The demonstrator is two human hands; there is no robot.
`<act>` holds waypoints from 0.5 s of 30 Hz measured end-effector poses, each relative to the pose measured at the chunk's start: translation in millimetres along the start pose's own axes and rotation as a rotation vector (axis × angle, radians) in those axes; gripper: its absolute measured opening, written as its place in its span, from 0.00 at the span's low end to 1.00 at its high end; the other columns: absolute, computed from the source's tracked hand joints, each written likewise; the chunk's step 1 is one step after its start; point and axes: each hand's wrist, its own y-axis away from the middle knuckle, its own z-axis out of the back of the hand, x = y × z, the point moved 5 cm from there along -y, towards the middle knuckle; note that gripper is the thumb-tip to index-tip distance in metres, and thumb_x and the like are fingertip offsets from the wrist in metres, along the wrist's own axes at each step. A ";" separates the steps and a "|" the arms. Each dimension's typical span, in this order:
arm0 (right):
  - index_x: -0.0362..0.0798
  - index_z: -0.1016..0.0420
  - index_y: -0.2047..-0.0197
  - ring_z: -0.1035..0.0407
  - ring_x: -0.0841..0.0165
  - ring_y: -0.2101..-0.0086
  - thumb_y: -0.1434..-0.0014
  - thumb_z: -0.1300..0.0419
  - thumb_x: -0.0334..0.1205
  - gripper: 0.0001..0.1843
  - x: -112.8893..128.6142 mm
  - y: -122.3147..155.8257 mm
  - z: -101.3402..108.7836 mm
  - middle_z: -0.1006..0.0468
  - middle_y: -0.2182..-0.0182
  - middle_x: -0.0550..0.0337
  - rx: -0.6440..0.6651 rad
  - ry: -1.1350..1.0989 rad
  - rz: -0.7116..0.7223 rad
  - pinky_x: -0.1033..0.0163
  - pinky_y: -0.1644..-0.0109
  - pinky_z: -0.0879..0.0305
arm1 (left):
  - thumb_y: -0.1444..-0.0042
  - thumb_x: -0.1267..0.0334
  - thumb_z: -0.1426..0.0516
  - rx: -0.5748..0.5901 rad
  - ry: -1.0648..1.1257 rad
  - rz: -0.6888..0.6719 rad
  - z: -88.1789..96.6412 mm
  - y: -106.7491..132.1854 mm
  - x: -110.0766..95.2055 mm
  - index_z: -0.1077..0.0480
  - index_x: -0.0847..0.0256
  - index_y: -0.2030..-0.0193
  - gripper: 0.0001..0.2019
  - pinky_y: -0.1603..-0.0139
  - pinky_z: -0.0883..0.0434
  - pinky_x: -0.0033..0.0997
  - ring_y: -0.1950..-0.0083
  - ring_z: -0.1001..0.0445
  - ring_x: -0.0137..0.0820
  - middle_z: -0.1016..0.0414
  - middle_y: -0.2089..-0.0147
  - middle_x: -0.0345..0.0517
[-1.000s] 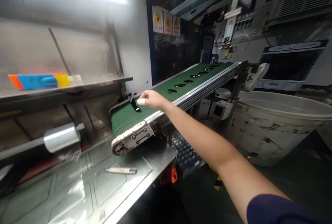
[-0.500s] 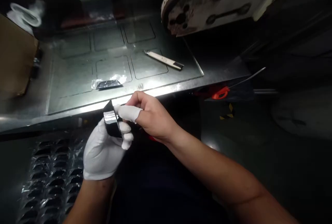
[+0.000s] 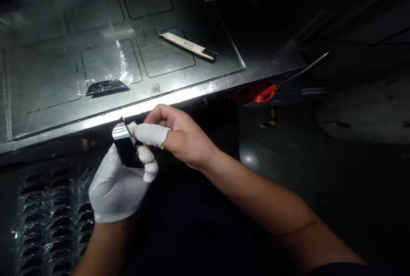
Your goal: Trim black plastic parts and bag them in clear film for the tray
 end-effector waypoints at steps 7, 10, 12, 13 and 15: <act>0.44 0.26 0.62 0.32 0.73 0.71 0.38 0.30 0.41 0.11 -3.8 2.6 4.7 0.24 0.70 0.63 0.089 -0.009 -0.051 0.69 0.67 0.36 | 0.29 0.57 0.48 0.018 -0.077 0.018 4.5 5.3 4.2 0.30 0.58 0.37 0.18 0.68 0.26 0.28 0.65 0.20 0.33 0.19 0.62 0.49; 0.44 0.25 0.62 0.32 0.72 0.70 0.37 0.32 0.41 0.09 -3.4 4.9 7.4 0.25 0.69 0.62 0.132 0.024 -0.070 0.68 0.67 0.36 | 0.29 0.57 0.48 0.019 -0.111 0.039 5.8 7.9 5.3 0.30 0.58 0.37 0.18 0.68 0.26 0.29 0.65 0.20 0.34 0.20 0.62 0.49; 0.44 0.25 0.62 0.33 0.72 0.70 0.36 0.32 0.41 0.10 -2.9 6.3 9.8 0.25 0.69 0.62 0.136 0.058 -0.068 0.67 0.66 0.36 | 0.29 0.57 0.49 0.022 -0.110 0.041 5.8 8.0 5.3 0.30 0.58 0.38 0.18 0.69 0.26 0.29 0.66 0.20 0.34 0.20 0.62 0.49; 0.44 0.25 0.63 0.33 0.72 0.70 0.36 0.32 0.42 0.10 -3.0 6.9 10.7 0.25 0.69 0.62 0.135 0.074 -0.067 0.67 0.66 0.36 | 0.29 0.58 0.50 0.024 -0.109 0.040 5.5 7.6 5.2 0.29 0.58 0.38 0.18 0.69 0.26 0.28 0.66 0.21 0.33 0.20 0.63 0.49; 0.44 0.25 0.63 0.34 0.72 0.70 0.36 0.32 0.44 0.12 -3.3 7.9 11.7 0.26 0.69 0.63 0.136 0.101 -0.065 0.67 0.65 0.36 | 0.28 0.58 0.50 0.028 -0.109 0.044 4.8 6.4 5.2 0.29 0.58 0.38 0.18 0.69 0.26 0.28 0.67 0.21 0.32 0.20 0.63 0.48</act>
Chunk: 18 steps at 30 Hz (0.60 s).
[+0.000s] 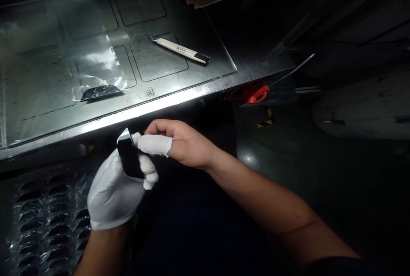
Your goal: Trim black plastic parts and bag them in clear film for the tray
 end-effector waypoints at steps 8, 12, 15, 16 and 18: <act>0.44 0.28 0.65 0.35 0.73 0.72 0.35 0.33 0.44 0.13 -2.2 0.1 -2.1 0.27 0.72 0.64 0.020 -0.011 -0.011 0.67 0.66 0.37 | 0.28 0.58 0.51 -0.053 -0.020 0.009 -1.3 0.8 0.4 0.28 0.62 0.40 0.18 0.71 0.27 0.26 0.69 0.22 0.30 0.20 0.65 0.47; 0.44 0.28 0.66 0.36 0.75 0.74 0.33 0.34 0.44 0.14 -2.3 -0.1 -2.0 0.27 0.74 0.65 0.029 0.037 -0.018 0.70 0.69 0.40 | 0.28 0.58 0.51 -0.074 -0.037 0.004 -0.1 -0.1 0.4 0.28 0.63 0.39 0.19 0.73 0.28 0.27 0.70 0.22 0.32 0.21 0.66 0.48; 0.45 0.26 0.65 0.35 0.75 0.75 0.33 0.34 0.44 0.13 1.0 -0.5 -2.5 0.27 0.75 0.66 0.007 0.102 0.014 0.70 0.71 0.39 | 0.29 0.56 0.49 -0.143 -0.103 -0.002 9.0 -2.2 -0.5 0.29 0.64 0.40 0.19 0.73 0.27 0.27 0.70 0.21 0.33 0.20 0.66 0.49; 0.46 0.24 0.63 0.33 0.74 0.74 0.33 0.33 0.44 0.11 5.4 -1.2 -1.8 0.25 0.74 0.65 -0.029 0.155 0.071 0.69 0.70 0.37 | 0.29 0.54 0.49 -0.190 -0.124 0.003 14.1 -2.7 -0.7 0.29 0.65 0.41 0.19 0.73 0.27 0.27 0.70 0.21 0.33 0.20 0.66 0.50; 0.47 0.21 0.57 0.27 0.70 0.68 0.34 0.33 0.41 0.06 20.9 -2.7 -2.1 0.20 0.67 0.61 -0.090 0.349 0.295 0.66 0.64 0.32 | 0.30 0.46 0.48 -0.276 -0.127 0.035 23.7 -2.9 -1.1 0.27 0.66 0.45 0.24 0.73 0.26 0.26 0.70 0.20 0.33 0.19 0.67 0.51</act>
